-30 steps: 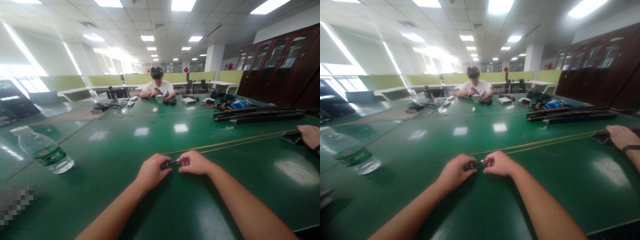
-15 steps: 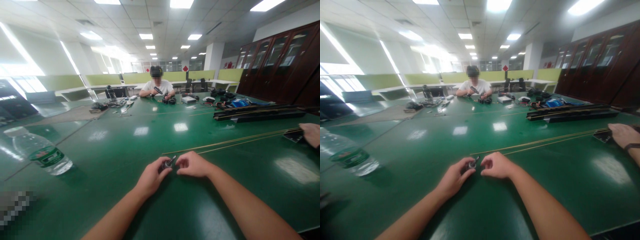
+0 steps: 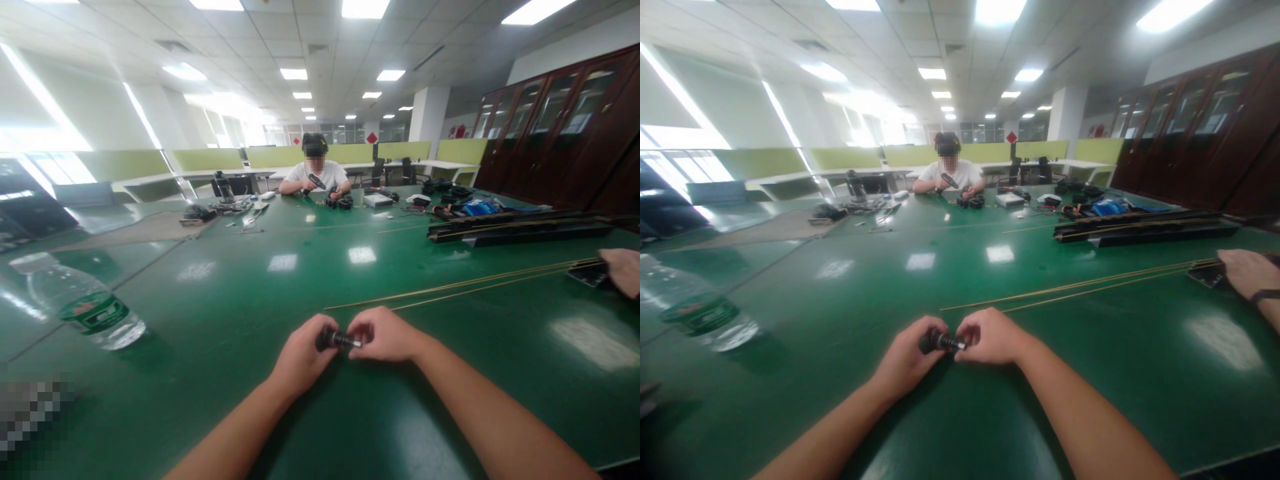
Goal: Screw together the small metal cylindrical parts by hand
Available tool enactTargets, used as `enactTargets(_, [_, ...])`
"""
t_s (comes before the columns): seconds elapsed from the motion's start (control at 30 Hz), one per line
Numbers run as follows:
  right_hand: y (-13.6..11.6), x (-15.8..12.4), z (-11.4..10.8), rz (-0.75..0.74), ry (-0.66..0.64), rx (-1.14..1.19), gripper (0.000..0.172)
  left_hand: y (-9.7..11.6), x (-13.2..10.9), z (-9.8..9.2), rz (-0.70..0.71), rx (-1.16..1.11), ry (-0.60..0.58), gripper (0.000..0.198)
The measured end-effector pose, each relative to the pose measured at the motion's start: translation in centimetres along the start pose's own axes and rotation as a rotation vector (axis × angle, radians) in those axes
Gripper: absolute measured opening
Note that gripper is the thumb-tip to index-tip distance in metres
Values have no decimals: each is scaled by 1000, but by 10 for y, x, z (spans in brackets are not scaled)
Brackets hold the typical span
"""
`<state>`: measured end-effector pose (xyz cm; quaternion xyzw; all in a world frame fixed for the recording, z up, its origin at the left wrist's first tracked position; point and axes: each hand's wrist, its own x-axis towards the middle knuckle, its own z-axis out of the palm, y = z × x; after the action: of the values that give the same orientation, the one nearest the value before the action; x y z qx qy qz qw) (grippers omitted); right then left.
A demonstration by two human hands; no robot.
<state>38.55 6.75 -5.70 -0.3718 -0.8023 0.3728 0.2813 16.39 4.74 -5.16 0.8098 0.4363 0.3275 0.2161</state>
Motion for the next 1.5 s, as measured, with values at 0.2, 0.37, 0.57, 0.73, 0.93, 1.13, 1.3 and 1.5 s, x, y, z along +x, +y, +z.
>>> enactTargets(0.2, [-6, -2, -1, 25, -11, 12, 37, -1, 1, 2, -78, -176, -94, 26])
enactTargets(0.37, [-3, -2, 0, 26, 8, 5, 39, 2, 1, -2, -74, -171, -106, 29])
enactTargets(0.57, [-1, -1, 0, 24, 55, 18, 39, 4, 0, -6, 61, -35, -68, 26])
enactTargets(0.73, [-3, -1, 1, -29, 105, 3, 35, -1, -1, -2, 34, -20, 4, 40])
enactTargets(0.93, [-8, 0, 3, -87, 123, -51, 20, 2, 1, -2, 39, -39, -9, 22])
enactTargets(1.13, [-7, 3, 6, -99, 149, -68, 17, 2, 2, -2, 27, -28, 9, 21])
enactTargets(1.3, [-3, 4, 8, -70, 143, -66, 17, 3, 2, -2, 20, -19, 3, 20])
enactTargets(1.5, [-4, 3, 6, -39, 138, -92, 16, 6, 2, -3, 35, -8, 9, 19])
